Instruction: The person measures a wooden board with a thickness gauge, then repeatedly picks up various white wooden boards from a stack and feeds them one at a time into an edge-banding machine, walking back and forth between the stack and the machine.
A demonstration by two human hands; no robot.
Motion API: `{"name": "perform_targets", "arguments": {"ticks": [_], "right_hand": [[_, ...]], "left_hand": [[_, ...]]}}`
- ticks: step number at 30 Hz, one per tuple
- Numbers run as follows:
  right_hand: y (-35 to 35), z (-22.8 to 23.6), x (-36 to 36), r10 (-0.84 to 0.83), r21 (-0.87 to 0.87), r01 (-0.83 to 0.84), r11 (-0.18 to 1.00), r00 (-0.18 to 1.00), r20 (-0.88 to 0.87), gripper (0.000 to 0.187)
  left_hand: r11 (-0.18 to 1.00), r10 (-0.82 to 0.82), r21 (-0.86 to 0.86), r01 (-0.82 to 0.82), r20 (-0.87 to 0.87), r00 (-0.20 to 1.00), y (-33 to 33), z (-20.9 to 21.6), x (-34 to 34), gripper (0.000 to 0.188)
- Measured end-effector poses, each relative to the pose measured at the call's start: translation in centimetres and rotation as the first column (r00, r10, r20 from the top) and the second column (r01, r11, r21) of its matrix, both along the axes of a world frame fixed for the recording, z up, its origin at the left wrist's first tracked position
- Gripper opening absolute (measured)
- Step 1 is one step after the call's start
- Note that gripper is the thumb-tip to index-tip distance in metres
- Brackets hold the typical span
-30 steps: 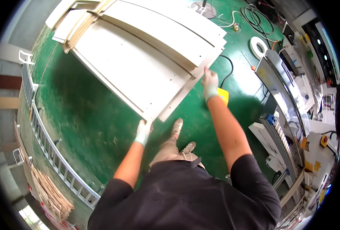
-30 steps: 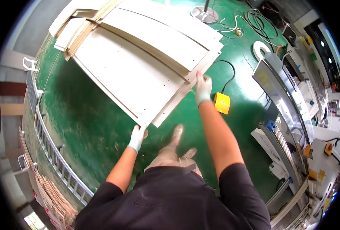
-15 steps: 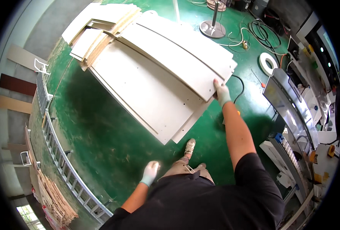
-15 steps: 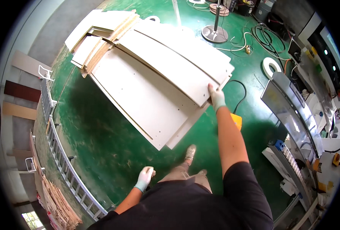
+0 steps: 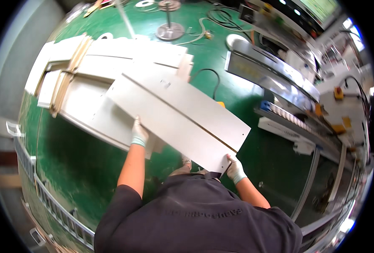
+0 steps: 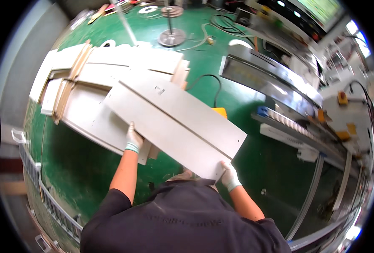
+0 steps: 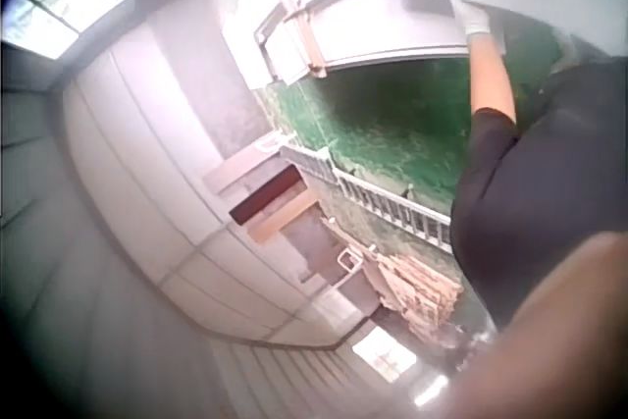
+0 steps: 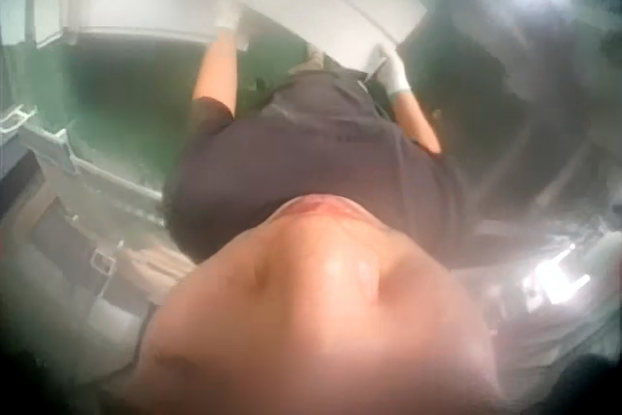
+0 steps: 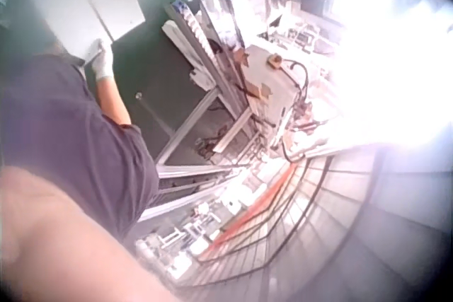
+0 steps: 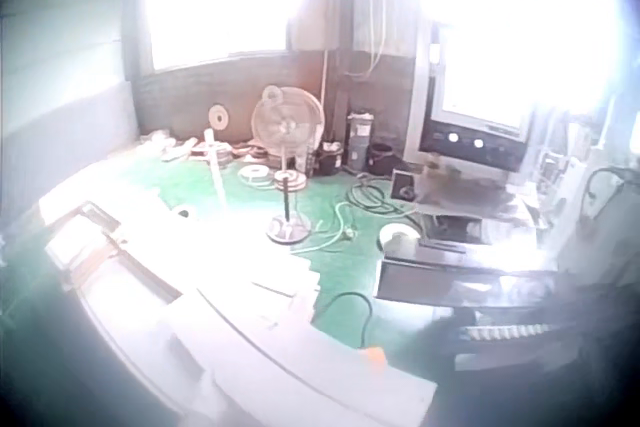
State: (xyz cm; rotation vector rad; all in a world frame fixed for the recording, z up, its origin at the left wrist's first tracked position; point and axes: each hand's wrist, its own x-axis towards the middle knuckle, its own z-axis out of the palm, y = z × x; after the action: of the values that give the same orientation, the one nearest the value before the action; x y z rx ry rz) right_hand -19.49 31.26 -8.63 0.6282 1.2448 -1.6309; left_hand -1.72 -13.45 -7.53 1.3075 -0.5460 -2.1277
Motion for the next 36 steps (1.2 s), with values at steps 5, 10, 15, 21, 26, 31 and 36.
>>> {"name": "perform_targets", "arguments": {"ticks": [5,10,15,21,26,31,36], "right_hand": [[10.8,-2.5,3.6,-0.344,0.220,0.453,0.864,0.850,-0.399,0.030],[13.9,1.0,7.9,-0.305,0.313,0.701,0.640,0.606,-0.735,0.046],[15.9,4.7,11.7,-0.728,0.094,0.901,0.424,0.400,-0.557,0.047],[17.0,3.4,14.9,-0.928,0.097,0.987,0.127,0.152,-0.341,0.054],[18.8,2.1,17.3,-0.968,-0.066,0.984,0.166,0.150,-0.203,0.053],[20.0,8.1,17.6,-0.908,0.045,0.977,0.210,0.212,-0.361,0.043],[19.7,12.7,11.6,-0.897,-0.010,0.982,0.191,0.171,-0.407,0.039]], "left_hand": [[0.999,0.030,-0.015,-0.032,-0.077,0.997,5.5,3.3,-4.5,0.063],[0.981,-0.022,0.192,0.037,-0.079,0.997,12.4,9.3,-8.4,0.064],[0.964,-0.225,0.109,0.243,-0.157,0.962,16.8,11.6,-16.7,0.063],[0.686,-0.725,-0.136,0.714,-0.055,0.686,24.1,6.4,-30.1,0.040],[0.274,-0.859,-0.442,0.854,0.286,0.424,25.7,-0.2,-36.3,0.050],[-0.197,-0.488,-0.518,0.832,0.788,0.375,28.6,10.0,-40.2,0.069],[0.141,-0.846,-0.530,0.837,0.375,0.379,30.2,6.7,-47.0,0.063]]}}
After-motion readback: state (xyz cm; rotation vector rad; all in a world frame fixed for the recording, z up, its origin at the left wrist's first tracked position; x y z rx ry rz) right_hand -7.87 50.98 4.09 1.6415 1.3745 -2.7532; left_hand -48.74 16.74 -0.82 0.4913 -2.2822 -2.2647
